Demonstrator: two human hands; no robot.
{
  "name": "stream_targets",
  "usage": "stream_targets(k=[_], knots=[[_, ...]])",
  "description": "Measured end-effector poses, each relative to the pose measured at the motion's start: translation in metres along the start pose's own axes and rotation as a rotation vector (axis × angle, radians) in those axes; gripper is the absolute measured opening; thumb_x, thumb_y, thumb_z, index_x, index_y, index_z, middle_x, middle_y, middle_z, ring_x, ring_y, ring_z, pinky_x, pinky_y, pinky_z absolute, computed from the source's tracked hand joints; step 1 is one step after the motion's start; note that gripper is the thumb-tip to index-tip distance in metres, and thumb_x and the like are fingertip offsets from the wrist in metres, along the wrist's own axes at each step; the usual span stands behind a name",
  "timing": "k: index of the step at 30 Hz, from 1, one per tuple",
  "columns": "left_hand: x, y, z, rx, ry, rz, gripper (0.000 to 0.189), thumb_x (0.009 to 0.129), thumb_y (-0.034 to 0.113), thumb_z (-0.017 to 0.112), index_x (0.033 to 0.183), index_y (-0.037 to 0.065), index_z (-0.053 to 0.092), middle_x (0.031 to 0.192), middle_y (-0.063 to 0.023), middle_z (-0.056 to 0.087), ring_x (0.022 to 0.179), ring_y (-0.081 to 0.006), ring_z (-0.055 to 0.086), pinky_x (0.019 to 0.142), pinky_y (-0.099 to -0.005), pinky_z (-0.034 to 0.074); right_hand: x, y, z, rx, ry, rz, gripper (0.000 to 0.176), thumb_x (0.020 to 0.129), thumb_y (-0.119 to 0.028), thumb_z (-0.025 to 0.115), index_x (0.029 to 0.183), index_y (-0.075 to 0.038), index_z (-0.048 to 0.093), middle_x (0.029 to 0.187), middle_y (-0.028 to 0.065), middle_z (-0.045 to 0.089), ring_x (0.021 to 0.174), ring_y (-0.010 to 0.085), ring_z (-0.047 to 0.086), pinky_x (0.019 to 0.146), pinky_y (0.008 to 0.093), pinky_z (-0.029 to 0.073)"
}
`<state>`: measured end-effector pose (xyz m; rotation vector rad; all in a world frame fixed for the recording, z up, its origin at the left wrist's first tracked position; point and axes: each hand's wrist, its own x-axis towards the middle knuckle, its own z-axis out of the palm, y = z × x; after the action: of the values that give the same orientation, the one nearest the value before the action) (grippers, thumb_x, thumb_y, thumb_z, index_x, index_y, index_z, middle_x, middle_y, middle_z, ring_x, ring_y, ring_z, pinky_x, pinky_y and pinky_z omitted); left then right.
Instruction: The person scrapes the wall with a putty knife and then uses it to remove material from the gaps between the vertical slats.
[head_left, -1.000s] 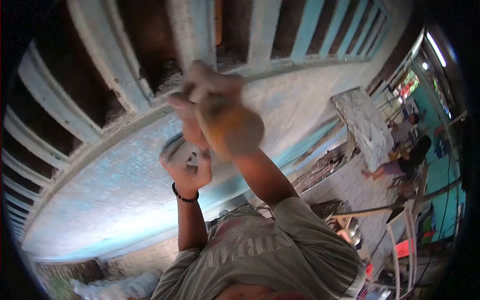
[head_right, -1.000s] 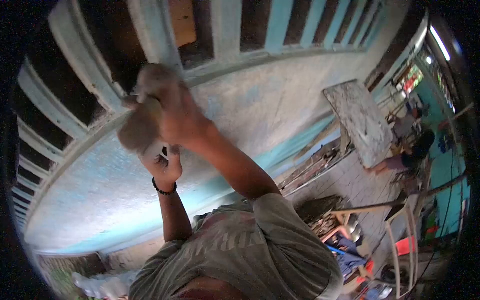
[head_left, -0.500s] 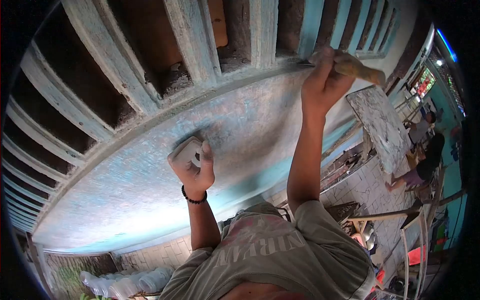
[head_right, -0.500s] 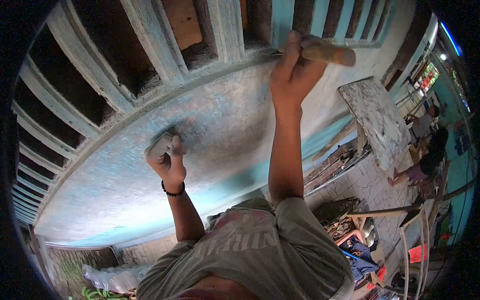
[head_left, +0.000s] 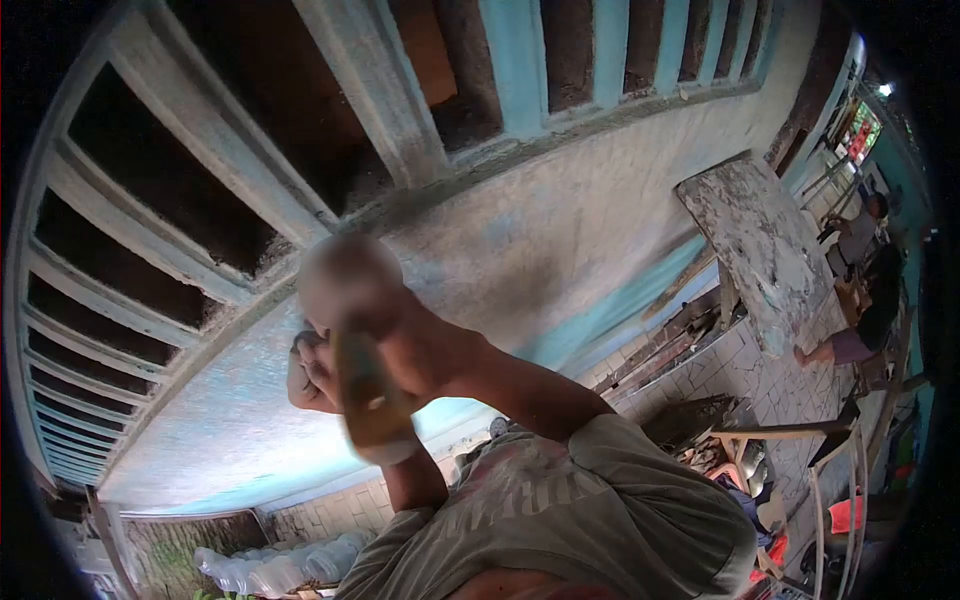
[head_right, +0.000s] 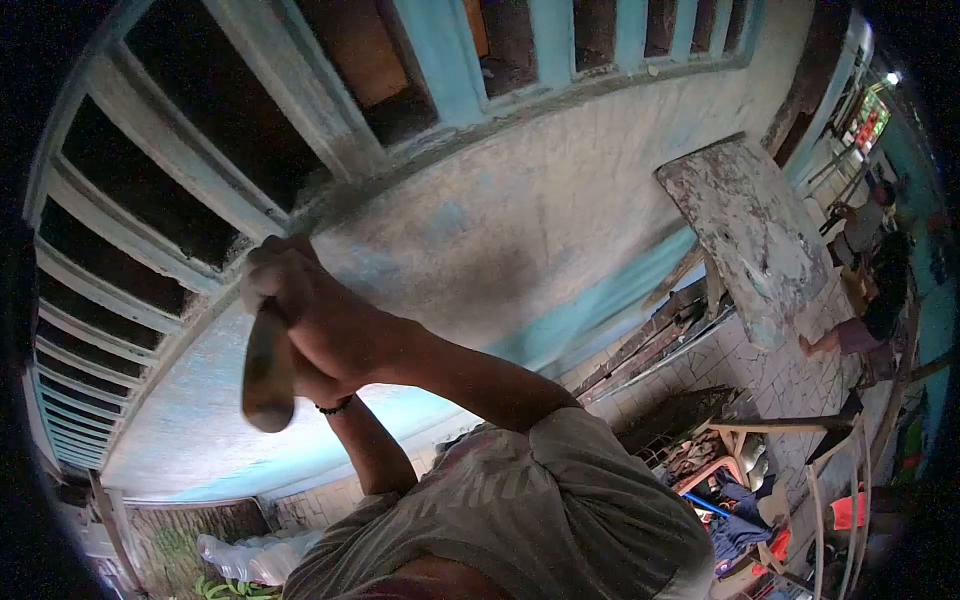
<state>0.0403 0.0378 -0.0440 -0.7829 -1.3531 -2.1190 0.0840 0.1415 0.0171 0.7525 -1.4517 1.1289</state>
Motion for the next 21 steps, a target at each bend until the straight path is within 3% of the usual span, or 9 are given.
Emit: stream_targets(k=[1,4,8,10,13,14,18,21], knots=[[0.005,0.011,0.009,0.005,0.029,0.043,0.042,0.108,0.018,0.054,0.068,0.003,0.052,0.063,-0.0047,0.053,0.060,-0.0115,0.045,0.057,-0.0273,0.034,0.002,0.002,-0.018,0.162,-0.001,-0.029,0.040,0.080,-0.021,0.081,0.110,-0.010,0.057,0.121,0.0175,0.052,0.113,0.0383,0.052,0.098,0.0509,0.043],[0.011,0.031,0.030,0.147,-0.123,0.183,0.041,0.104,0.017,0.057,0.067,0.000,0.055,0.063,-0.0082,0.058,0.057,-0.0149,0.051,0.054,-0.0288,0.035,-0.004,-0.035,-0.081,-0.275,0.147,-0.063,0.027,0.092,-0.011,0.071,0.116,-0.003,0.063,0.124,0.0202,0.064,0.114,0.0338,0.062,0.094,0.0438,0.052],[0.004,0.043,0.040,0.200,-0.328,0.285,0.030,0.094,0.009,0.063,0.066,-0.001,0.061,0.062,-0.0107,0.061,0.055,-0.0203,0.055,0.053,-0.0320,0.038,0.021,-0.088,-0.163,-0.586,0.390,0.054,0.023,0.094,0.004,0.073,0.115,0.002,0.063,0.113,0.0147,0.071,0.102,0.0254,0.069,0.094,0.0373,0.056],[-0.001,0.047,0.038,0.247,-0.328,0.263,0.029,0.093,0.009,0.064,0.065,0.000,0.062,0.061,-0.0102,0.060,0.055,-0.0205,0.055,0.053,-0.0322,0.038,0.046,-0.106,-0.200,-0.894,0.242,-0.038,0.017,0.096,0.005,0.072,0.112,0.002,0.066,0.110,0.0135,0.074,0.099,0.0217,0.071,0.094,0.0359,0.055],[-0.004,0.053,0.033,0.317,-0.317,0.244,0.029,0.093,0.008,0.064,0.065,0.000,0.063,0.059,-0.0092,0.059,0.054,-0.0204,0.055,0.053,-0.0319,0.038,0.075,-0.129,-0.210,-1.179,-0.134,0.045,0.016,0.092,0.004,0.071,0.106,-0.005,0.072,0.103,0.0141,0.076,0.092,0.0275,0.076,0.082,0.0353,0.059],[-0.004,0.056,0.032,0.336,-0.299,0.241,0.029,0.093,0.007,0.064,0.065,0.000,0.063,0.059,-0.0093,0.059,0.054,-0.0202,0.055,0.053,-0.0320,0.038,0.072,-0.119,-0.209,-1.143,-0.159,0.037,0.025,0.089,0.004,0.070,0.113,-0.006,0.071,0.093,0.0145,0.073,0.085,0.0306,0.075,0.075,0.0369,0.059],[-0.004,0.069,0.020,0.364,-0.236,0.298,0.036,0.098,0.013,0.062,0.065,-0.001,0.063,0.059,-0.0102,0.061,0.054,-0.0196,0.056,0.052,-0.0318,0.037,0.054,-0.102,-0.155,-1.134,-0.202,0.223,0.032,0.084,0.006,0.068,0.114,-0.006,0.071,0.099,0.0105,0.076,0.088,0.0303,0.073,0.073,0.0422,0.058],[-0.011,0.089,0.012,0.423,-0.172,0.289,0.038,0.098,0.015,0.058,0.064,-0.003,0.062,0.059,-0.0103,0.061,0.053,-0.0183,0.056,0.051,-0.0306,0.038,0.046,-0.096,-0.106,-1.109,-0.310,0.166,0.044,0.080,0.005,0.068,0.122,-0.008,0.069,0.097,0.0101,0.074,0.085,0.0306,0.072,0.068,0.0432,0.059]])
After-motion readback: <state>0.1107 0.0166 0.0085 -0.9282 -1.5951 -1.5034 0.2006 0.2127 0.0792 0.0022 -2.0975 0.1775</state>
